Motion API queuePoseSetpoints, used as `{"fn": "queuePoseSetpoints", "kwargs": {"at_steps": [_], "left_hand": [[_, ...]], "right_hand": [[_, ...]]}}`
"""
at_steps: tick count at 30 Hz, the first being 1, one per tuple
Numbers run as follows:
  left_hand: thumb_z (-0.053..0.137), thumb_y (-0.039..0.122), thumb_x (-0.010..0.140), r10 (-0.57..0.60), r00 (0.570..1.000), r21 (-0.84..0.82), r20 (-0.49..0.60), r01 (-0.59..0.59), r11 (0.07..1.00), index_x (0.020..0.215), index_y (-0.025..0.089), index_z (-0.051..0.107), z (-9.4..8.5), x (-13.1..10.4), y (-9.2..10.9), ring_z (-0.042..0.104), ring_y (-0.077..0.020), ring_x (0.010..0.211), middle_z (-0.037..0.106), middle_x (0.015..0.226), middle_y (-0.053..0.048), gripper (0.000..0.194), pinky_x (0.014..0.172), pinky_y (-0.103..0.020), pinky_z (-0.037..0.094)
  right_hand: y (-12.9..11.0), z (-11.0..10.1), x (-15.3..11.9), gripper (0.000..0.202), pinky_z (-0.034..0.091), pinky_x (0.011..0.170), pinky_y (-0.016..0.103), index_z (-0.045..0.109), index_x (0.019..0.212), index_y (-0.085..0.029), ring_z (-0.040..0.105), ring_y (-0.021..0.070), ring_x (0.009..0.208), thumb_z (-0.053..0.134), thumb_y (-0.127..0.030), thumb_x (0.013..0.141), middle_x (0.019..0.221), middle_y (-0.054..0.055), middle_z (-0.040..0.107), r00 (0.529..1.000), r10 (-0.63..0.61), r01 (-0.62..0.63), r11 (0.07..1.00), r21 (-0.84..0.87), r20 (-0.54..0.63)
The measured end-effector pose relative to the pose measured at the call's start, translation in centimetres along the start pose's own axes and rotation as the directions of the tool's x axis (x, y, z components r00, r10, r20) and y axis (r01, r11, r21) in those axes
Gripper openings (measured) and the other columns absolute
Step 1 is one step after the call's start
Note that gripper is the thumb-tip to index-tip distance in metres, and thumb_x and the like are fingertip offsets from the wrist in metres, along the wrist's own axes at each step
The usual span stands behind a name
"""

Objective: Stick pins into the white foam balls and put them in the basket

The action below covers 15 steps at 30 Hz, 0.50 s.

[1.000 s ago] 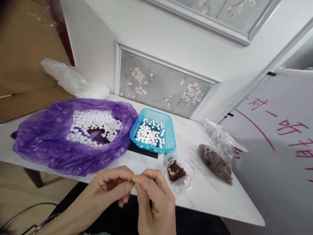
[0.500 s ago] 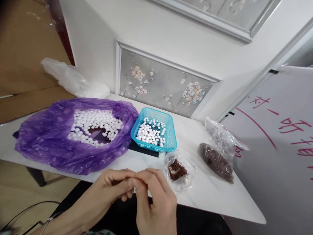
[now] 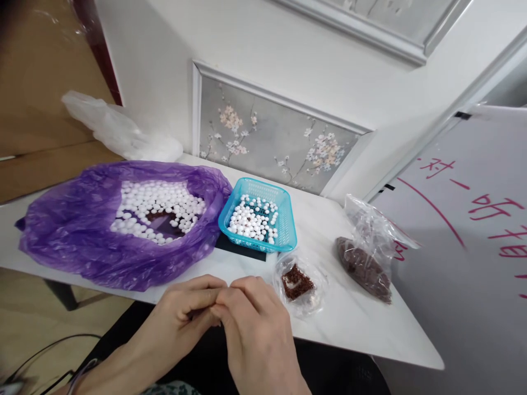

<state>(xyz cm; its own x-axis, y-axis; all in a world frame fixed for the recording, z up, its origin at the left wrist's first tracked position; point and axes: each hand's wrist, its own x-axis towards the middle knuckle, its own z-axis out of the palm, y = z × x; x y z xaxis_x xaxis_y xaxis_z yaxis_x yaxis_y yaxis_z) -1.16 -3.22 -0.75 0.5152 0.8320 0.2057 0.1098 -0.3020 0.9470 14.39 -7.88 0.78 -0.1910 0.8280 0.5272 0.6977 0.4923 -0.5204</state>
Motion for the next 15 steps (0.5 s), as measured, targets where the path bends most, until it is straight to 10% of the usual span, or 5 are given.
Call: {"fn": "queuePoseSetpoints", "kwargs": {"at_steps": [5, 9, 15], "left_hand": [[0.07, 0.025, 0.085, -0.163, 0.986, -0.309, 0.033, 0.165, 0.937, 0.078, 0.019, 0.08, -0.1, -0.1, 0.4, 0.063, -0.016, 0.074, 0.07, 0.078, -0.003, 0.013, 0.069, -0.024, 0.048], [0.084, 0.03, 0.073, -0.414, 0.877, -0.702, 0.243, 0.454, 0.549, 0.084, 0.019, 0.078, 0.0, -0.4, 0.7, 0.065, -0.0112, 0.067, 0.073, 0.072, -0.001, 0.016, 0.066, -0.02, 0.05], [0.085, 0.03, 0.073, -0.405, 0.871, -0.805, 0.279, 0.442, 0.396, 0.081, 0.015, 0.077, 0.6, -0.8, 0.1, 0.065, -0.0074, 0.06, 0.073, 0.068, -0.001, 0.019, 0.058, -0.014, 0.05]], "right_hand": [[0.4, 0.6, -0.8, 0.019, 0.05, 0.067, 0.024, 0.055, 0.086, -0.021, 0.058, 0.013, 0.075, 0.049, -0.005, 0.094, 0.084, 0.001, 0.056, 0.989, 0.007, 0.0, 0.999, 0.051, -0.148], [0.6, 1.7, -1.5, 0.019, 0.049, 0.07, 0.026, 0.058, 0.09, -0.021, 0.057, 0.0142, 0.08, 0.056, -0.002, 0.09, 0.084, 0.0, 0.056, 0.858, -0.006, 0.014, 1.0, 0.012, -0.514], [0.7, 3.1, -2.3, 0.021, 0.048, 0.071, 0.031, 0.063, 0.092, -0.02, 0.059, 0.0162, 0.078, 0.061, 0.0, 0.087, 0.087, 0.002, 0.059, 0.802, -0.076, 0.024, 0.995, -0.094, -0.593]]}}
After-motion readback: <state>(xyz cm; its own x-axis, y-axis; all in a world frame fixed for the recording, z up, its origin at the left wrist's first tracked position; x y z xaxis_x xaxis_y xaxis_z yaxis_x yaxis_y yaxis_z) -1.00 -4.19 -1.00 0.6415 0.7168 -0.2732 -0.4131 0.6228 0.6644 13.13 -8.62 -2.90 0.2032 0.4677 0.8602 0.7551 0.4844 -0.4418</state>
